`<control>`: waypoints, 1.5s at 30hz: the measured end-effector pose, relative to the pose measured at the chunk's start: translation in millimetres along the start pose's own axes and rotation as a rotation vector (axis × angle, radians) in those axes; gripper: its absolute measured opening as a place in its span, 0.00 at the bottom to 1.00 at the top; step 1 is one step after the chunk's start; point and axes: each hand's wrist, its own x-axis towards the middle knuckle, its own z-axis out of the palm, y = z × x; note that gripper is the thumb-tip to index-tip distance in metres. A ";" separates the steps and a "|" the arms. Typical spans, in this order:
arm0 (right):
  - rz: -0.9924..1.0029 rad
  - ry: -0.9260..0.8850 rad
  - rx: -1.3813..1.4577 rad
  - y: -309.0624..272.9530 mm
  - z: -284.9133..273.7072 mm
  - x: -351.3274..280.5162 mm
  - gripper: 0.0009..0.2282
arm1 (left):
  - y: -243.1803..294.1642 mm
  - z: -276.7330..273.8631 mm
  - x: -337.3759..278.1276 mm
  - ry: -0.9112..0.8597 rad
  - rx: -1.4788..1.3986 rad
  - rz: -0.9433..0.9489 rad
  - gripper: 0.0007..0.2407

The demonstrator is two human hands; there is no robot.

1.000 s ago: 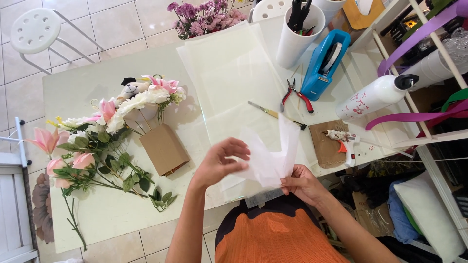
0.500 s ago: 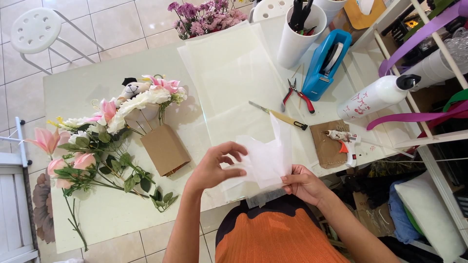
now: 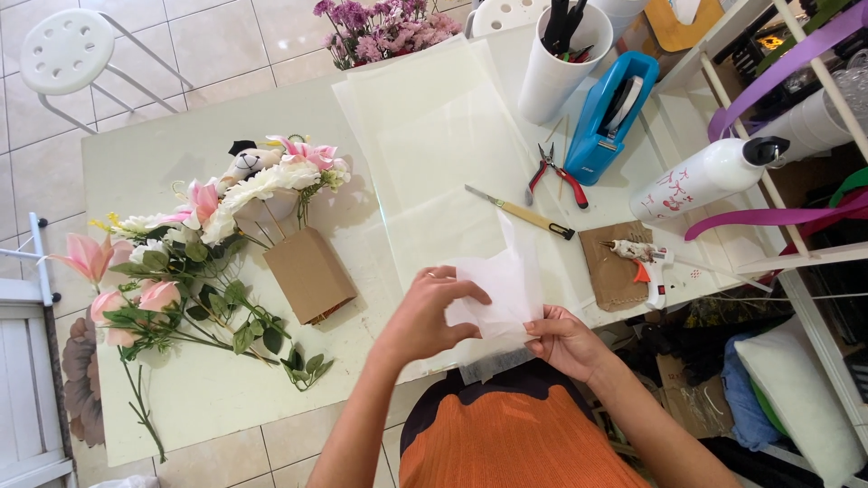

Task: The person cuts a sheet of white tissue paper using a utility knife, then folds the paper and wraps it around a bouquet of artificial flowers and a teddy bear. The person adjusts the paper to secure the arrangement.

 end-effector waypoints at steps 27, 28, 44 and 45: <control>-0.225 0.108 0.010 33.5 48.2 35.7 0.05 | 25.8 82.8 37.3 0.506 -1.140 -0.700 0.12; -0.225 0.109 0.011 27.1 57.2 27.5 0.05 | 9.0 92.2 39.7 0.504 -1.139 -0.701 0.12; 0.165 0.066 -0.064 9.7 112.3 2.8 0.12 | -124.9 35.4 8.8 1.369 -1.140 -0.828 0.07; 0.202 0.063 -0.093 7.1 108.1 -1.5 0.12 | -136.7 15.1 2.2 1.486 -1.002 -0.836 0.06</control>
